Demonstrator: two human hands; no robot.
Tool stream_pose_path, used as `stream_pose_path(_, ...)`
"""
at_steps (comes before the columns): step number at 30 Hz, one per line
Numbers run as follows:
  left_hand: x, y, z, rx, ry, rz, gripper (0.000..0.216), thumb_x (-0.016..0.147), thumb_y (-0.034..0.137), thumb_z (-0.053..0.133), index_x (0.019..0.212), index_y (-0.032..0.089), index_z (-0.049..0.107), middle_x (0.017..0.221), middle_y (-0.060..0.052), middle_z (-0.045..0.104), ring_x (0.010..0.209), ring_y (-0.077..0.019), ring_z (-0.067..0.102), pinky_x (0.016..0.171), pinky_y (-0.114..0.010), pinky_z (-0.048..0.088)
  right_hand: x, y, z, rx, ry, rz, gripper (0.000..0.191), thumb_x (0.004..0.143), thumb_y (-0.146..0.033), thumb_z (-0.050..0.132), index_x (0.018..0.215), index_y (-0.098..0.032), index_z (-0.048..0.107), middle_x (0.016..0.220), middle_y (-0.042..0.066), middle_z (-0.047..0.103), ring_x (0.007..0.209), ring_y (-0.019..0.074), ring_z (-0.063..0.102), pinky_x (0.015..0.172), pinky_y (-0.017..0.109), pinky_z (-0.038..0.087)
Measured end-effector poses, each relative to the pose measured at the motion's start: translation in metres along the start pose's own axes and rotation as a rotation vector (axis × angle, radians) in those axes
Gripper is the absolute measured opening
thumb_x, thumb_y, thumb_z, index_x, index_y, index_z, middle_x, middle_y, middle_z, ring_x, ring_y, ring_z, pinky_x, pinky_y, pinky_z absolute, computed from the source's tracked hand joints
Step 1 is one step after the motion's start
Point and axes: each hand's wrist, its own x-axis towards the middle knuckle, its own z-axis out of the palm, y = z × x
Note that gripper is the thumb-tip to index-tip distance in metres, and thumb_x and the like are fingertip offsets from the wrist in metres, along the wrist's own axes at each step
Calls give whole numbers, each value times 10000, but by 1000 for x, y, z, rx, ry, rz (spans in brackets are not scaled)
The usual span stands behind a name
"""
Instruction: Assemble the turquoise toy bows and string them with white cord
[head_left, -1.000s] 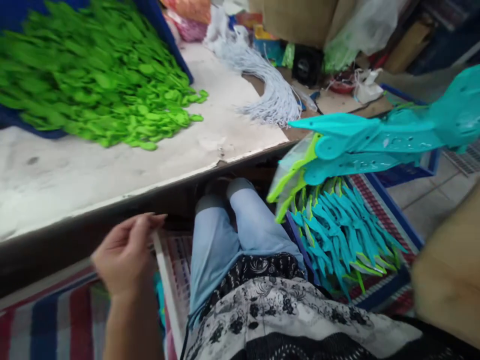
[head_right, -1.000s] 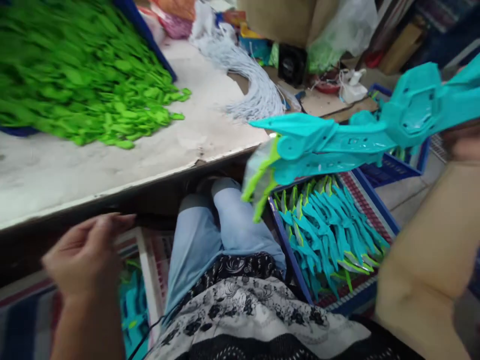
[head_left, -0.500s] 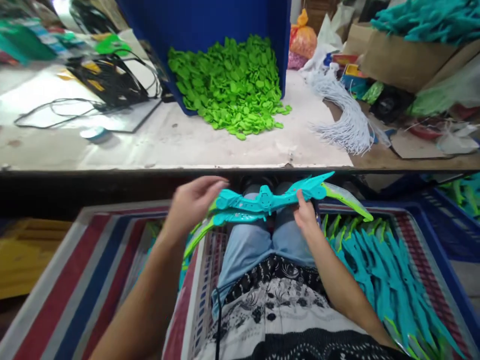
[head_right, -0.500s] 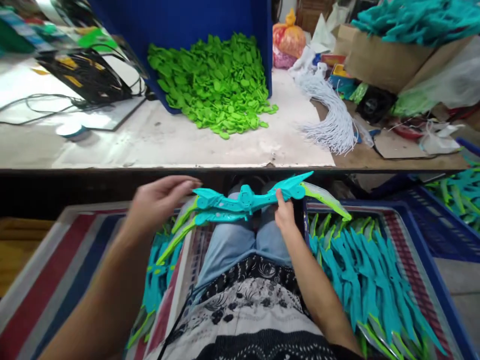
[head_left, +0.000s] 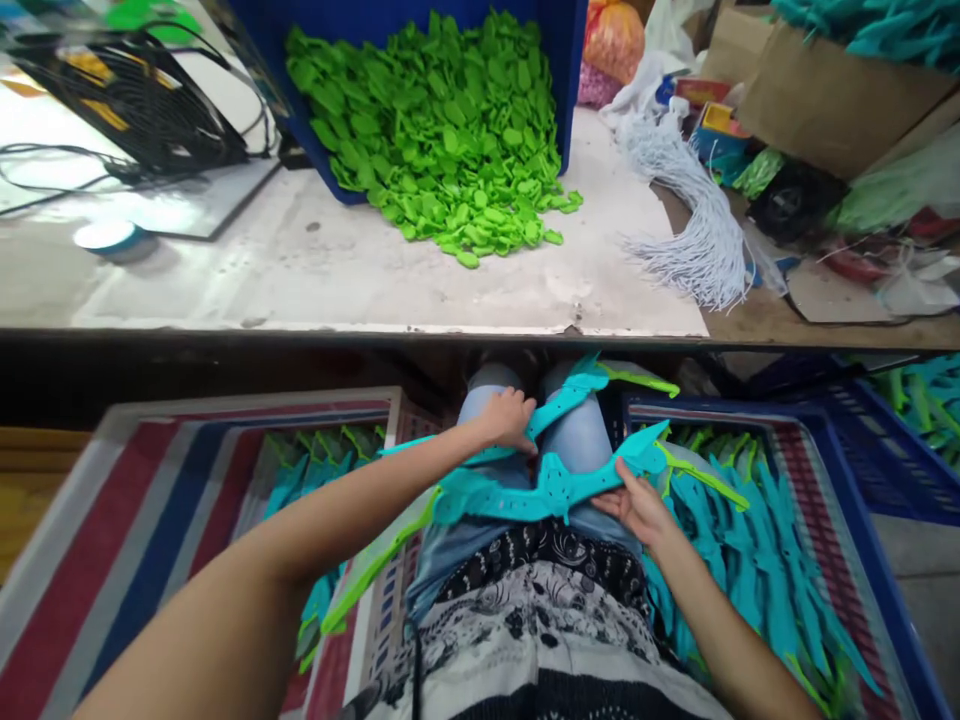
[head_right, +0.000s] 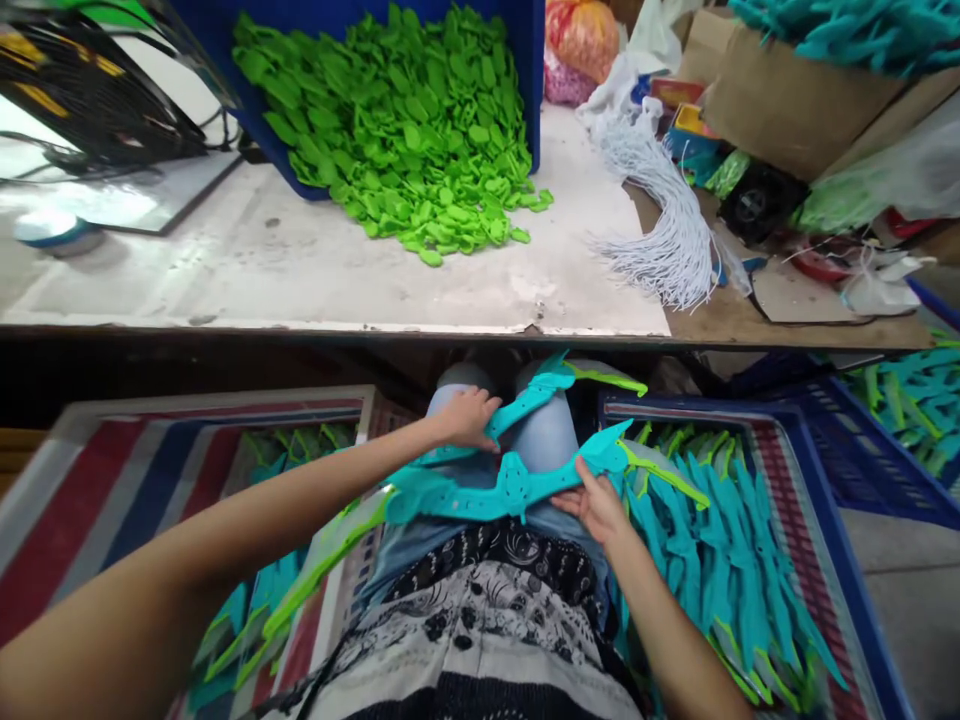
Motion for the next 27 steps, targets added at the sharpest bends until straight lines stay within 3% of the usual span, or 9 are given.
stream_pose_path(3, 3, -2, 9, 54, 28, 75, 742, 698, 481, 744, 1315, 124, 541, 1289, -225, 561, 1219, -377, 486, 976, -430, 414, -5, -4, -18, -476, -89, 115, 464, 856, -584, 572, 702, -147, 603, 673, 98, 711, 546, 169, 675, 515, 268, 546)
stream_pose_path(5, 10, -11, 6, 45, 36, 136, 759, 696, 468, 750, 1341, 140, 523, 1278, -211, 557, 1209, -364, 482, 977, -412, 407, -10, -20, -22, -947, -284, 128, 508, 824, -584, 588, 560, -150, 571, 539, 70, 647, 445, 141, 590, 436, 231, 452)
stream_pose_path(8, 22, -23, -4, 17, 57, 222, 807, 671, 448, 776, 1381, 181, 500, 1291, -189, 547, 1215, -359, 468, 994, -406, 389, -12, -66, 5, -1469, -548, -278, 390, 795, -424, 643, 522, -151, 588, 506, 24, 602, 491, 131, 545, 494, 229, 389)
stream_pose_path(9, 25, -24, -6, 3, 57, 250, 818, 661, 447, 784, 1385, 192, 500, 1294, -183, 547, 1217, -358, 467, 997, -408, 388, -8, -87, 24, -1521, -531, -514, 326, 818, -377, 612, 578, -155, 627, 560, 25, 627, 556, 145, 569, 547, 241, 401)
stream_pose_path(12, 29, -24, -5, -84, 85, 310, 893, 615, 457, 821, 1407, 223, 479, 1386, -179, 489, 1281, -370, 430, 1033, -433, 375, 27, -157, 105, -1426, -209, -1090, 291, 908, -334, 474, 824, -184, 708, 843, 72, 707, 824, 208, 634, 752, 296, 461)
stream_pose_path(15, 23, -22, 9, -302, 267, 205, 989, 633, 464, 819, 1477, 209, 370, 1513, -206, 349, 1383, -387, 343, 1085, -470, 345, 82, -222, 189, -1312, 87, -1356, 303, 917, -276, 439, 1022, -178, 705, 1026, 127, 677, 1016, 259, 587, 902, 371, 457)
stream_pose_path(20, 10, -20, 37, -719, 438, -146, 790, 835, 436, 607, 1487, 100, 312, 1404, -224, 510, 1308, -336, 493, 1049, -443, 421, 142, -277, 268, -1345, 390, -1262, 403, 894, -327, 516, 1228, -138, 638, 1241, 201, 561, 1159, 327, 505, 980, 474, 422)
stream_pose_path(23, 12, -18, 43, -788, 388, -199, 758, 812, 395, 617, 1454, 75, 371, 1400, -227, 528, 1287, -352, 520, 1028, -437, 449, 143, -280, 276, -1450, 332, -1192, 396, 846, -351, 591, 1182, -154, 661, 1232, 183, 576, 1125, 328, 541, 942, 454, 447)
stream_pose_path(27, 18, -19, 42, -777, 378, -200, 734, 781, 387, 650, 1412, 75, 441, 1340, -225, 581, 1238, -369, 562, 998, -445, 476, 133, -271, 261, -1452, 132, -1276, 325, 755, -337, 664, 1038, -181, 699, 1024, 95, 665, 950, 253, 606, 882, 376, 474)
